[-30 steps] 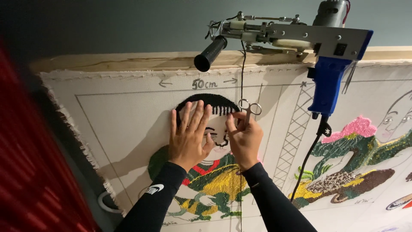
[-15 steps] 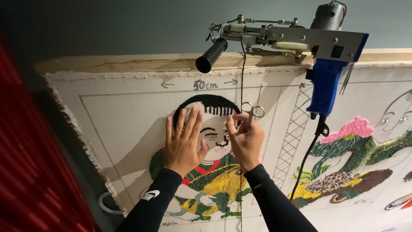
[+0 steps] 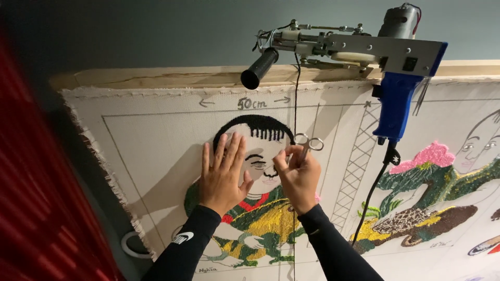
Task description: The person puts down a tufting gun, picks up shears to trim the yarn on a canvas, and then picks the tufting gun back up.
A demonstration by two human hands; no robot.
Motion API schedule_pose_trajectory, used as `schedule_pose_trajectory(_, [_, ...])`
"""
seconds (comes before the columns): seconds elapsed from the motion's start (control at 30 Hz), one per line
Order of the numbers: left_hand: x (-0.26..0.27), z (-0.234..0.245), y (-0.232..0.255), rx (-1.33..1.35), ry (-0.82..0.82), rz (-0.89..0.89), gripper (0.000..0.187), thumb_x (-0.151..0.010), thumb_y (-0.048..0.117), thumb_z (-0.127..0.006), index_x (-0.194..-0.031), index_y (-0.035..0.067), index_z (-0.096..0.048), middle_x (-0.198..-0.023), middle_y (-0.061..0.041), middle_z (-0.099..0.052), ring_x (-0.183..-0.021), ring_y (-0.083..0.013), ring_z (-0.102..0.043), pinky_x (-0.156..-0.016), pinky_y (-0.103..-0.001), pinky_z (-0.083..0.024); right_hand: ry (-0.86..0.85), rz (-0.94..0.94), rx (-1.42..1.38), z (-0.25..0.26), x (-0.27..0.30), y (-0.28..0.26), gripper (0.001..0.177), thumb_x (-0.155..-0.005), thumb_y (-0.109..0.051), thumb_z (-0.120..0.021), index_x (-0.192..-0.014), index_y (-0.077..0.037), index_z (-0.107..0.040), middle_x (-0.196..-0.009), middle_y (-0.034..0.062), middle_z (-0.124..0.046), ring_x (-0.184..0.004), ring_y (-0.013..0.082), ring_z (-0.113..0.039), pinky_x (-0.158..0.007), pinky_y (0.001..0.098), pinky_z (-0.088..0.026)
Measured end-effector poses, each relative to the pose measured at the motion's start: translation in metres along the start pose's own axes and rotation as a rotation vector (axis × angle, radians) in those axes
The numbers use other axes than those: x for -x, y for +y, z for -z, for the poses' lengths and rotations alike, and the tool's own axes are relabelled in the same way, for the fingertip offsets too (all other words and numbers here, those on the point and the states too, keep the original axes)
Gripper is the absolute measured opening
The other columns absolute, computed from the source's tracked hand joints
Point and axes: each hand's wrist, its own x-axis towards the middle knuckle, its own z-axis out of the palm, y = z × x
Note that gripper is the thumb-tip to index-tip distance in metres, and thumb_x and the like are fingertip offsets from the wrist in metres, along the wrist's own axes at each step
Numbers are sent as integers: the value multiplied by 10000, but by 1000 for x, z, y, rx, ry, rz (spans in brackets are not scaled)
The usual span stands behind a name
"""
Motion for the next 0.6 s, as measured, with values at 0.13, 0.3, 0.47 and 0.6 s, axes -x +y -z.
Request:
schedule_pose_trajectory(0.13, [-1,-1,4,-11,-19,-4,781,-889,332,-536,-1606,114,-316,-1672,-98,-294,-1548,-309,-249,-1256,-606,-130,-25,48,-7,2,-4,0,84,-927,-115,-745,-900,-51,-697,-545,-75,-444,-476,10,-367,-439,240,-266])
schedule_pose_trajectory(0.3, [-4,1,11,27,-53,8,796,-876,324,-538,-1614,130,-313,-1680,-90,-288,-1553,-295,-236,-1260,-592,-124,27,168,75,-3,-14,-4,206,-887,-109,-795,-1066,-50,-709,-574,-10,-414,-517,48,-363,-470,266,-307])
schedule_pose_trajectory(0.47, [0,4,9,34,-32,-12,794,-876,314,-538,-1613,129,-309,-1675,-106,-288,-1556,-316,-226,-1260,-598,-122,-47,128,180,1,-22,-10,194,-882,-122,-770,-1061,-66,-724,-563,68,-477,-481,114,-422,-471,306,-371])
schedule_pose_trajectory(0.6, [3,5,9,57,-12,-20,802,-875,307,-555,-1615,125,-303,-1678,-108,-290,-1563,-326,-220,-1264,-602,-120,-119,156,265,4,-28,-17,103,-933,-140,-721,-1003,-63,-718,-612,123,-551,-484,157,-512,-509,320,-439])
